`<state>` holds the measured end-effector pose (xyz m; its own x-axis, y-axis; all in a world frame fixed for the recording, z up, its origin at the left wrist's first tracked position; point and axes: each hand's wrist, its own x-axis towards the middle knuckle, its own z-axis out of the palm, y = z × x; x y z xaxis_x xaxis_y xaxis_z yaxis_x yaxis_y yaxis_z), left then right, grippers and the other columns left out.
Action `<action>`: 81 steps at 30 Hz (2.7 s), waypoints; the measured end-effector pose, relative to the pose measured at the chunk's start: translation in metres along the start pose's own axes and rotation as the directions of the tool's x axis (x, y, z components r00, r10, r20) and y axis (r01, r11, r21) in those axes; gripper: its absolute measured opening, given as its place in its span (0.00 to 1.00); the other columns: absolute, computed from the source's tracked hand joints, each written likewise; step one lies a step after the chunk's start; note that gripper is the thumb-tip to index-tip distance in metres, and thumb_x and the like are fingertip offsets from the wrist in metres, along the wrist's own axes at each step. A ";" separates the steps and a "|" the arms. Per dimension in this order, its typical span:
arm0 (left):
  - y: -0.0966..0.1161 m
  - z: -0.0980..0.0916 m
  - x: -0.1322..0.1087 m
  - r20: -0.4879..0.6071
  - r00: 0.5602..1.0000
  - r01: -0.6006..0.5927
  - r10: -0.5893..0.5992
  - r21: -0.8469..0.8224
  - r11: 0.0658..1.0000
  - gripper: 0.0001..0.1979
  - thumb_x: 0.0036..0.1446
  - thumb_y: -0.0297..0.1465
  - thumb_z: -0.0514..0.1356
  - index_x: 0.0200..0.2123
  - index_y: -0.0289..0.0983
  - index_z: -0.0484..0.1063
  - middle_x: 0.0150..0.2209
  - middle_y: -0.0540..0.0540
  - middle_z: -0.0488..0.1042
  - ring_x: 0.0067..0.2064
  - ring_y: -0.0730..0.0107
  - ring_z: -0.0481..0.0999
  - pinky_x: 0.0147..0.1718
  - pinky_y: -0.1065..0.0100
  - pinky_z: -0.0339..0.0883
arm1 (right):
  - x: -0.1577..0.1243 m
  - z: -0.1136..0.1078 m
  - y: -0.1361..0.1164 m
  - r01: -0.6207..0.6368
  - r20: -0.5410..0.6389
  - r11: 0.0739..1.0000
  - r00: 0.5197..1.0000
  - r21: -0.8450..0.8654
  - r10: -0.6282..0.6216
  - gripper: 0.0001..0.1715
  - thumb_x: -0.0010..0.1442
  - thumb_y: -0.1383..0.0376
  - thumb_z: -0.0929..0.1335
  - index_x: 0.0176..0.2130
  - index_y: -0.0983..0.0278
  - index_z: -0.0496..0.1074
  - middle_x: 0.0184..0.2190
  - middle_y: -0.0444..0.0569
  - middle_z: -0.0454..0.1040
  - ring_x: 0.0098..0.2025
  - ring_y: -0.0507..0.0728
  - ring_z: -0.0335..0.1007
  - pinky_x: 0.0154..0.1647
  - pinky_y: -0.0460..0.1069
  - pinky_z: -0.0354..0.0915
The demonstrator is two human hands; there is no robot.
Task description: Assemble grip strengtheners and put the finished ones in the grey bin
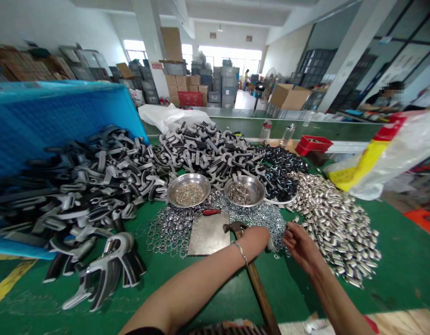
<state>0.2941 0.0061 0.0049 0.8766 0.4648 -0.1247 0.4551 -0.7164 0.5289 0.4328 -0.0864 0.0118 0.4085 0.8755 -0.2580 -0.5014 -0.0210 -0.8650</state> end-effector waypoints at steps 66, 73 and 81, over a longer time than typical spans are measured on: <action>-0.059 -0.022 -0.240 0.091 0.978 0.075 -0.188 -0.993 -0.087 0.20 0.58 0.40 0.62 0.48 0.36 0.65 0.33 0.43 0.78 0.19 0.80 0.65 0.18 0.76 0.56 | -0.046 0.153 0.072 0.455 0.644 0.599 0.752 -0.659 0.137 0.09 0.67 0.57 0.65 0.40 0.58 0.71 0.35 0.47 0.74 0.39 0.58 0.69 0.41 0.52 0.65; -0.091 -0.047 -0.259 -0.192 0.744 -0.130 -0.640 -0.981 0.143 0.18 0.62 0.45 0.57 0.36 0.35 0.68 0.38 0.43 0.78 0.26 0.76 0.71 0.26 0.73 0.64 | -0.045 0.137 0.107 0.853 0.835 -0.172 0.519 -0.492 0.184 0.10 0.64 0.73 0.65 0.37 0.61 0.74 0.34 0.53 0.73 0.40 0.63 0.66 0.41 0.56 0.64; -0.080 -0.043 -0.217 -0.465 0.584 -0.027 -0.665 -0.830 0.556 0.16 0.66 0.42 0.53 0.34 0.36 0.69 0.30 0.48 0.75 0.29 0.72 0.69 0.32 0.71 0.63 | -0.044 0.166 0.086 0.212 0.523 0.779 0.835 -0.590 0.169 0.10 0.66 0.56 0.67 0.38 0.60 0.72 0.34 0.48 0.75 0.36 0.56 0.71 0.42 0.53 0.67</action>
<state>0.0606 -0.0157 0.0259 0.1367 0.9900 -0.0345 0.0994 0.0210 0.9948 0.2451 -0.0466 0.0203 -0.1430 0.9803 -0.1366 0.1464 -0.1156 -0.9825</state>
